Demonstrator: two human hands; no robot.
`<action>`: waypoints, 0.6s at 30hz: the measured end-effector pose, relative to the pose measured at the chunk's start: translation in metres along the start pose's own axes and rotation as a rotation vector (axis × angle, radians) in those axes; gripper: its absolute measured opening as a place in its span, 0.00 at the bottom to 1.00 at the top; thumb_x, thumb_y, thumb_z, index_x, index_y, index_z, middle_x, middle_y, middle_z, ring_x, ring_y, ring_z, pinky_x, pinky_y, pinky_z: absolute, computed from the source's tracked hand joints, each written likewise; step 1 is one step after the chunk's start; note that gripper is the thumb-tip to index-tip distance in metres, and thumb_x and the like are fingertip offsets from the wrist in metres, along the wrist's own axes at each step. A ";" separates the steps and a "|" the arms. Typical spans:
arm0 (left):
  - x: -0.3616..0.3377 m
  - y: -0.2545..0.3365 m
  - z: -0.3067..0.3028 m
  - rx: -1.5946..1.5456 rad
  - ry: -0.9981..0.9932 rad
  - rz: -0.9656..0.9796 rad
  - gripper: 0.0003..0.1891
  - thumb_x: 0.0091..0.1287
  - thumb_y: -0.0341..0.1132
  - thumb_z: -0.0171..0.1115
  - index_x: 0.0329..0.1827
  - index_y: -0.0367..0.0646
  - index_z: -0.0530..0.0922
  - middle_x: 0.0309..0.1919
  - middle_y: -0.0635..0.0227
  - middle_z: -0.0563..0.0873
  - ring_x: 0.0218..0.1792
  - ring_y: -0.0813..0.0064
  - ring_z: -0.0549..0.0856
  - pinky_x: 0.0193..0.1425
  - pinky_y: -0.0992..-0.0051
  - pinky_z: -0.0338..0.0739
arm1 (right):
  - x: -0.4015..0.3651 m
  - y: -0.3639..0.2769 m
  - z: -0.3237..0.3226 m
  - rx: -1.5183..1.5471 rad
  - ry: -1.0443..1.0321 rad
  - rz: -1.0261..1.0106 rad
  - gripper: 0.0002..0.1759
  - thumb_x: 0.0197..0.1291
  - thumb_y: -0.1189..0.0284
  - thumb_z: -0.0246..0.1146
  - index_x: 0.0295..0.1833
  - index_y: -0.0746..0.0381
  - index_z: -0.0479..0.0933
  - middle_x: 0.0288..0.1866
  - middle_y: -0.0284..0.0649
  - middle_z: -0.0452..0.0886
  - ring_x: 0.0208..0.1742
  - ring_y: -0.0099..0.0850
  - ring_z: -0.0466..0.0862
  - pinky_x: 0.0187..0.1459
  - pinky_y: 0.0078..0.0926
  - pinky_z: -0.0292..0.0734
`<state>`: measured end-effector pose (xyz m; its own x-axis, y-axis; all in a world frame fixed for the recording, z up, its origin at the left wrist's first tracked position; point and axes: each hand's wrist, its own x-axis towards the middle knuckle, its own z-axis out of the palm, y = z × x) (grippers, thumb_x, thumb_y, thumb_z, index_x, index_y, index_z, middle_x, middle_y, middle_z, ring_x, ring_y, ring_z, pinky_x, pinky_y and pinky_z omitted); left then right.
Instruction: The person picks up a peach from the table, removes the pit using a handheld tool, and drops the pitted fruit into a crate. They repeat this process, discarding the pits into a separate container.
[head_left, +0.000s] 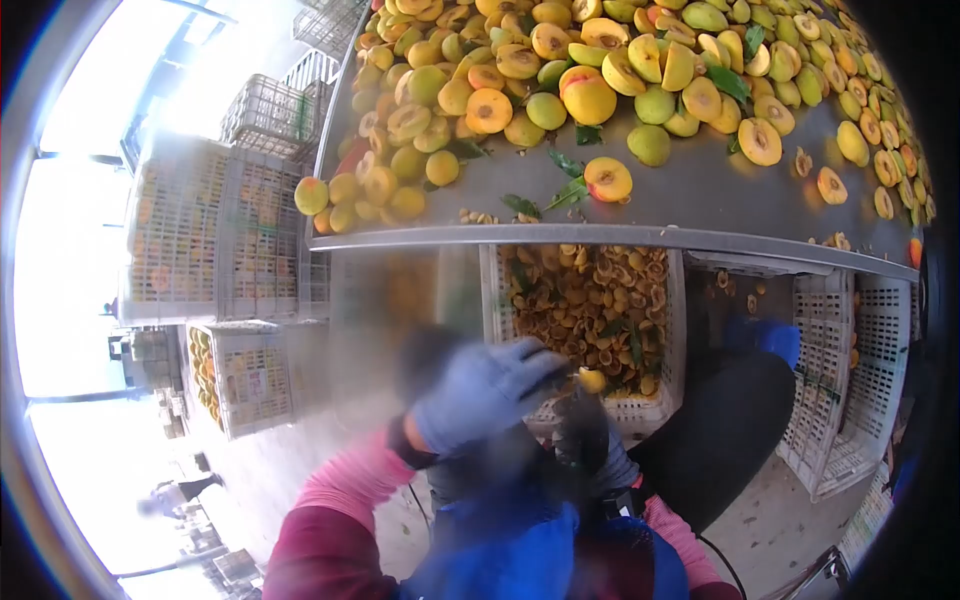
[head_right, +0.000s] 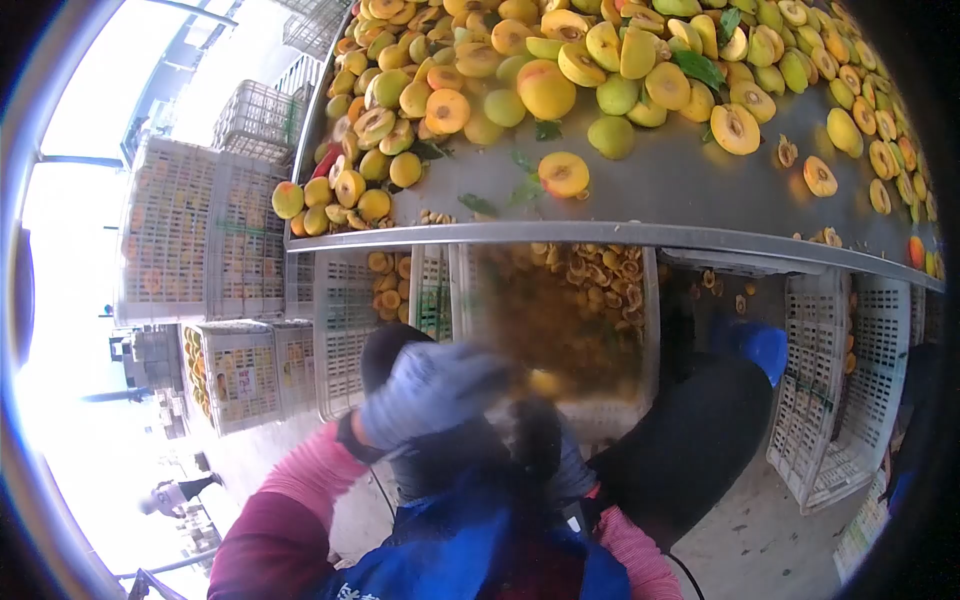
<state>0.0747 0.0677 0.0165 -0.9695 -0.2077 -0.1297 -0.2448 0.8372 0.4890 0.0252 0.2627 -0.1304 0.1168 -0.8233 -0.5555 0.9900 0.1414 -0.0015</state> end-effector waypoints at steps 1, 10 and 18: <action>0.014 -0.015 -0.022 0.100 0.071 0.007 0.14 0.57 0.36 0.61 0.47 0.49 0.78 0.34 0.66 0.79 0.31 0.63 0.82 0.33 0.66 0.76 | -0.002 -0.007 0.010 0.185 -0.060 -0.015 0.17 0.70 0.57 0.50 0.40 0.59 0.72 0.25 0.30 0.74 0.20 0.21 0.75 0.20 0.18 0.70; 0.103 -0.300 -0.132 0.576 0.127 -1.002 0.34 0.63 0.62 0.48 0.64 0.45 0.68 0.59 0.46 0.73 0.60 0.47 0.73 0.63 0.58 0.68 | -0.005 -0.033 0.060 -0.359 0.344 -0.162 0.26 0.69 0.48 0.48 0.38 0.63 0.71 0.14 0.31 0.67 0.10 0.20 0.65 0.14 0.17 0.60; 0.082 -0.294 -0.066 1.219 -0.169 0.171 0.21 0.56 0.26 0.56 0.56 0.40 0.73 0.53 0.60 0.74 0.53 0.64 0.75 0.55 0.72 0.73 | 0.006 -0.013 0.032 -0.259 0.316 -0.274 0.25 0.69 0.49 0.48 0.38 0.63 0.71 0.14 0.31 0.68 0.10 0.20 0.67 0.13 0.18 0.61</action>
<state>0.0667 -0.2291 -0.0806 -0.9532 -0.0581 -0.2969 0.1380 0.7898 -0.5976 0.0157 0.2383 -0.1068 -0.2149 -0.6479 -0.7308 0.9237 0.1082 -0.3675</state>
